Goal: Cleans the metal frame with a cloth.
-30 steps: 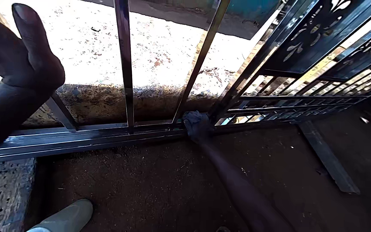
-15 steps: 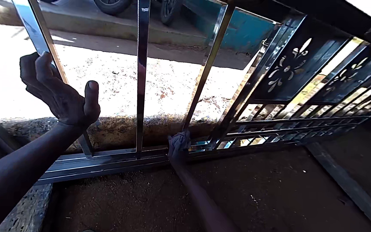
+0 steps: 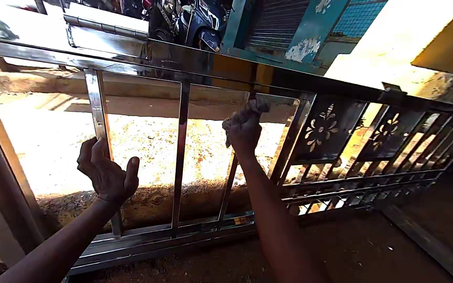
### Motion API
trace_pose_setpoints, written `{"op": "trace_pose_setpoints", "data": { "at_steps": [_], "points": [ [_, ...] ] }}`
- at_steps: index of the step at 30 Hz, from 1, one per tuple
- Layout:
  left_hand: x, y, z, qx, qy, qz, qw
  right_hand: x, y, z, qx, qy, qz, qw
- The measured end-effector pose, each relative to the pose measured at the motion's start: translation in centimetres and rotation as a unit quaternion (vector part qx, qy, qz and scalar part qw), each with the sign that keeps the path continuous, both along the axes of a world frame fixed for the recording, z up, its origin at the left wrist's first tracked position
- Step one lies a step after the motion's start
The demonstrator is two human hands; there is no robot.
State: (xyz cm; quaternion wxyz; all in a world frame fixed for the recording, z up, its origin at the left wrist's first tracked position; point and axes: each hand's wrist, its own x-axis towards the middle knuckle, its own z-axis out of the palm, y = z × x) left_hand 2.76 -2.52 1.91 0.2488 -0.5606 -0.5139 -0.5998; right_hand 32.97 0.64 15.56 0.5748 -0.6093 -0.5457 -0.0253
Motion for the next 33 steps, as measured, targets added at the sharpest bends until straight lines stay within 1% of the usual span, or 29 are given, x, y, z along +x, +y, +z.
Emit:
{"op": "trace_pose_setpoints", "data": {
  "at_steps": [1, 4, 5, 6, 7, 8, 9, 10, 11, 12, 13, 14, 16, 17, 18, 19, 20, 21, 22, 23, 24, 25, 26, 28, 29, 31, 32, 33],
  "points": [
    [-0.1, 0.0, -0.1, 0.001, 0.002, -0.004, 1.000, -0.1, -0.6, -3.5, 0.005, -0.005, -0.011, 1.000],
    [-0.2, 0.1, 0.1, 0.004, -0.006, -0.007, 1.000, -0.2, -3.2, -15.8, 0.008, -0.032, -0.037, 0.999],
    [-0.1, 0.1, 0.2, 0.003, -0.010, -0.007, 1.000, -0.1, -4.5, -19.7, -0.018, -0.038, -0.027, 0.999],
    [0.0, 0.1, 0.2, 0.002, -0.013, -0.008, 1.000, 0.0, -6.2, -23.0, -0.080, -0.031, 0.000, 0.996],
    [0.0, 0.1, 0.3, 0.001, -0.016, -0.007, 1.000, 0.0, -7.8, -25.5, -0.143, -0.031, 0.015, 0.989],
    [-0.1, 0.1, 0.3, 0.002, -0.017, -0.005, 1.000, 0.0, -9.1, -27.2, -0.197, -0.040, 0.019, 0.979],
    [0.0, 0.2, 0.2, 0.003, -0.019, -0.002, 1.000, 0.0, -10.2, -27.9, -0.246, -0.043, 0.021, 0.968],
    [0.0, 0.3, 0.2, 0.004, -0.017, 0.001, 1.000, -0.1, -10.8, -27.1, -0.295, -0.013, 0.023, 0.955],
    [-0.1, 0.4, 0.3, 0.009, -0.016, 0.006, 1.000, -0.3, -10.7, -25.4, -0.323, 0.045, 0.027, 0.945],
    [-0.1, 0.5, 0.3, 0.014, -0.020, 0.006, 1.000, -0.2, -10.5, -23.4, -0.305, 0.107, 0.028, 0.946],
    [0.0, 0.4, 0.2, 0.016, -0.026, 0.000, 1.000, -0.1, -10.4, -20.8, -0.248, 0.152, 0.028, 0.956],
    [0.1, 0.4, 0.3, 0.018, -0.035, -0.007, 0.999, -0.1, -10.1, -17.0, -0.166, 0.184, 0.040, 0.968],
    [0.1, 0.4, 0.5, 0.025, -0.055, -0.021, 0.998, -0.2, -8.8, -8.0, 0.015, 0.206, 0.081, 0.975],
    [0.1, 0.4, 0.5, 0.024, -0.066, -0.028, 0.997, -0.2, -7.6, -3.9, 0.116, 0.186, 0.077, 0.973],
    [0.2, 0.3, 0.5, 0.020, -0.078, -0.034, 0.996, -0.1, -6.4, -0.2, 0.187, 0.143, 0.071, 0.969],
    [0.3, 0.2, 0.6, 0.014, -0.089, -0.039, 0.995, 0.1, -5.0, 3.0, 0.237, 0.082, 0.052, 0.967],
    [0.3, 0.2, 0.7, 0.010, -0.097, -0.040, 0.994, -0.1, -3.5, 5.8, 0.267, 0.015, 0.022, 0.963],
    [0.3, 0.2, 0.7, 0.004, -0.101, -0.039, 0.994, -0.6, -1.8, 8.2, 0.269, -0.045, -0.004, 0.962],
    [0.3, 0.2, 0.7, 0.000, -0.099, -0.038, 0.994, -1.7, -0.5, 9.9, 0.229, -0.102, -0.031, 0.968],
    [0.2, 0.3, 0.7, 0.000, -0.095, -0.038, 0.995, -3.4, 0.4, 11.2, 0.178, -0.163, -0.071, 0.968],
    [0.2, 0.3, 0.6, 0.001, -0.092, -0.039, 0.995, -5.5, 0.9, 11.9, 0.151, -0.212, -0.112, 0.959],
    [0.2, 0.4, 0.5, 0.004, -0.089, -0.042, 0.995, -7.8, 1.0, 12.1, 0.146, -0.243, -0.126, 0.951],
    [0.2, 0.4, 0.5, 0.004, -0.088, -0.048, 0.995, -9.9, 0.9, 11.7, 0.165, -0.263, -0.115, 0.944],
    [0.2, 0.2, 0.2, -0.004, -0.089, -0.063, 0.994, -12.9, 0.6, 10.2, 0.228, -0.292, -0.059, 0.927],
    [0.2, 0.1, 0.2, -0.009, -0.094, -0.072, 0.993, -13.6, 0.6, 9.6, 0.261, -0.302, -0.019, 0.917],
    [0.0, 0.0, 0.6, -0.028, -0.113, -0.099, 0.988, -13.2, 0.7, 9.0, 0.349, -0.315, 0.075, 0.880],
    [-0.2, -0.2, 1.1, -0.047, -0.131, -0.118, 0.983, -12.5, 0.6, 8.9, 0.385, -0.319, 0.106, 0.859],
    [-0.2, -0.5, 1.7, -0.077, -0.158, -0.139, 0.975, -11.7, 0.5, 8.6, 0.408, -0.322, 0.118, 0.846]
  ]
}}
